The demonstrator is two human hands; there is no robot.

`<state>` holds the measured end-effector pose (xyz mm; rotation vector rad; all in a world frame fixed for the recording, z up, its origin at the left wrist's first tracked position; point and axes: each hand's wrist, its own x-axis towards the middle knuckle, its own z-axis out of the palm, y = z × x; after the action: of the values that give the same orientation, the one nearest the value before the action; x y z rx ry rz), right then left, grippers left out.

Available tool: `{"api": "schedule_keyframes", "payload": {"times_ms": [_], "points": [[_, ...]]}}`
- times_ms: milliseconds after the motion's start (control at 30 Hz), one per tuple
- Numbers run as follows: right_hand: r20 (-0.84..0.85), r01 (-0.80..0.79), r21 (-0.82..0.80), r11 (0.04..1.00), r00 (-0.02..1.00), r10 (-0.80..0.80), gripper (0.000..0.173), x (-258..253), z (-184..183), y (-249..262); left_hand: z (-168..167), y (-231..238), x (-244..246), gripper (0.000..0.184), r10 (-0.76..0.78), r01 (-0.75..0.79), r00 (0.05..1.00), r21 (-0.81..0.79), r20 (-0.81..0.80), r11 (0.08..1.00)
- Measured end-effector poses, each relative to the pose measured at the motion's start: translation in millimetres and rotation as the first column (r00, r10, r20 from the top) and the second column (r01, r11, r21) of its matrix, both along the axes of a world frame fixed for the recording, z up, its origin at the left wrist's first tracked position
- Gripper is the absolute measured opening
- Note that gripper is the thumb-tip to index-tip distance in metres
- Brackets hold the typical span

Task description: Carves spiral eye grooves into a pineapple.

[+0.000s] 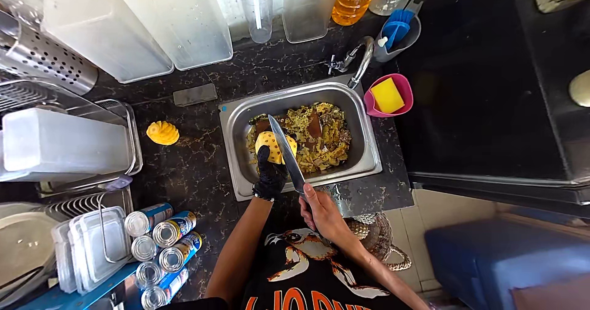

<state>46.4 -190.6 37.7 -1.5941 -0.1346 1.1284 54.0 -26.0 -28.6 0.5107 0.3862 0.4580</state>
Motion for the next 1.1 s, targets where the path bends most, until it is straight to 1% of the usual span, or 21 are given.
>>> {"api": "schedule_keyframes", "payload": {"times_ms": [67, 167, 200, 267, 333, 400, 433, 500, 533, 600, 700, 800, 867, 900, 967, 1000, 1033, 1067, 1100], "points": [[0.007, 0.005, -0.024, 1.000, 1.000, -0.005, 0.059, -2.7, 0.6, -0.5, -2.6, -0.2, 0.3, 0.072, -0.006, 0.006, 1.000, 0.012, -0.015, 1.000], [-0.011, 0.051, 0.001, 0.999, 0.999, -0.051, 0.059, 2.4, -0.8, 10.3, 1.9, -14.4, -4.3, 0.073, -0.011, 0.014, 0.997, 0.040, -0.081, 0.999], [-0.016, 0.067, 0.009, 0.998, 0.998, -0.067, 0.058, 7.0, -2.0, 14.9, 4.1, -20.8, -5.8, 0.070, -0.017, 0.021, 0.996, 0.052, -0.089, 0.998], [-0.017, 0.096, 0.019, 0.995, 0.995, -0.096, 0.057, 16.6, -4.7, 21.4, -1.1, -29.5, -9.3, 0.061, -0.062, 0.064, 0.997, 0.048, -0.040, 0.997], [0.029, 0.110, 0.015, 0.994, 0.993, -0.110, 0.057, 20.9, -6.9, 23.4, -6.2, -33.8, -10.1, 0.055, -0.085, 0.085, 0.996, 0.018, -0.001, 0.996], [0.148, 0.102, 0.005, 0.995, 0.984, -0.102, 0.058, 16.7, -8.4, 21.7, -4.2, -33.2, -7.4, 0.057, -0.064, 0.064, 0.998, 0.006, -0.017, 0.998], [0.203, 0.096, 0.001, 0.995, 0.975, -0.094, 0.059, 14.1, -7.7, 20.5, -2.9, -30.1, -5.3, 0.060, -0.059, 0.059, 0.998, 0.001, -0.031, 0.998], [0.248, 0.061, -0.021, 0.998, 0.967, -0.054, 0.059, 10.7, -3.8, 18.1, 1.2, -22.9, -0.3, 0.064, -0.032, 0.033, 0.999, 0.016, -0.043, 0.999], [0.245, 0.043, -0.027, 0.999, 0.969, -0.035, 0.059, 9.2, -2.5, 17.4, 2.0, -20.1, 0.8, 0.069, -0.019, 0.019, 0.999, 0.018, -0.037, 1.000], [0.227, 0.019, -0.039, 0.999, 0.974, -0.010, 0.058, 7.8, -2.6, 18.0, 7.1, -17.0, 1.3, 0.072, -0.009, 0.010, 0.999, 0.027, -0.031, 1.000], [0.207, 0.005, -0.053, 0.999, 0.978, 0.006, 0.058, 7.7, -5.0, 18.6, 14.5, -16.9, 0.1, 0.069, -0.012, 0.014, 0.996, 0.021, -0.084, 1.000], [0.242, -0.008, -0.094, 0.996, 0.970, 0.031, 0.059, 7.2, -8.8, 16.8, 3.0, -16.1, 0.7, 0.073, 0.008, -0.004, 0.997, 0.052, -0.072, 0.999], [0.313, -0.038, -0.175, 0.984, 0.945, 0.093, 0.060, 4.8, -10.3, 13.8, -9.4, -14.7, 1.1, 0.076, 0.022, -0.017, 0.998, 0.078, -0.067, 0.997], [0.349, -0.055, -0.228, 0.972, 0.927, 0.134, 0.060, 1.7, -9.2, 11.2, -11.4, -14.0, 1.3, 0.075, 0.033, -0.025, 0.994, 0.074, -0.102, 0.997], [0.392, -0.077, -0.326, 0.942, 0.896, 0.209, 0.060, -8.0, -5.4, 5.8, 0.2, -11.4, 3.5, 0.067, 0.071, -0.065, 0.984, 0.046, -0.164, 0.997], [0.411, -0.077, -0.360, 0.930, 0.882, 0.232, 0.060, -13.0, -4.6, 4.3, 16.9, -10.4, 6.1, 0.058, 0.095, -0.090, 0.972, 0.031, -0.217, 0.995], [0.427, -0.074, -0.383, 0.921, 0.869, 0.248, 0.060, -16.3, -4.5, 4.4, 29.8, -10.3, 8.5, 0.054, 0.119, -0.117, 0.957, 0.023, -0.265, 0.993], [0.436, -0.070, -0.395, 0.916, 0.863, 0.254, 0.060, -16.6, -4.3, 6.7, 37.0, -11.5, 9.0, 0.057, 0.134, -0.134, 0.948, 0.022, -0.288, 0.991], [0.439, -0.063, -0.391, 0.918, 0.864, 0.247, 0.060, -14.1, -5.0, 11.4, 39.7, -13.5, 7.9, 0.066, 0.141, -0.140, 0.948, 0.025, -0.285, 0.990]]}}
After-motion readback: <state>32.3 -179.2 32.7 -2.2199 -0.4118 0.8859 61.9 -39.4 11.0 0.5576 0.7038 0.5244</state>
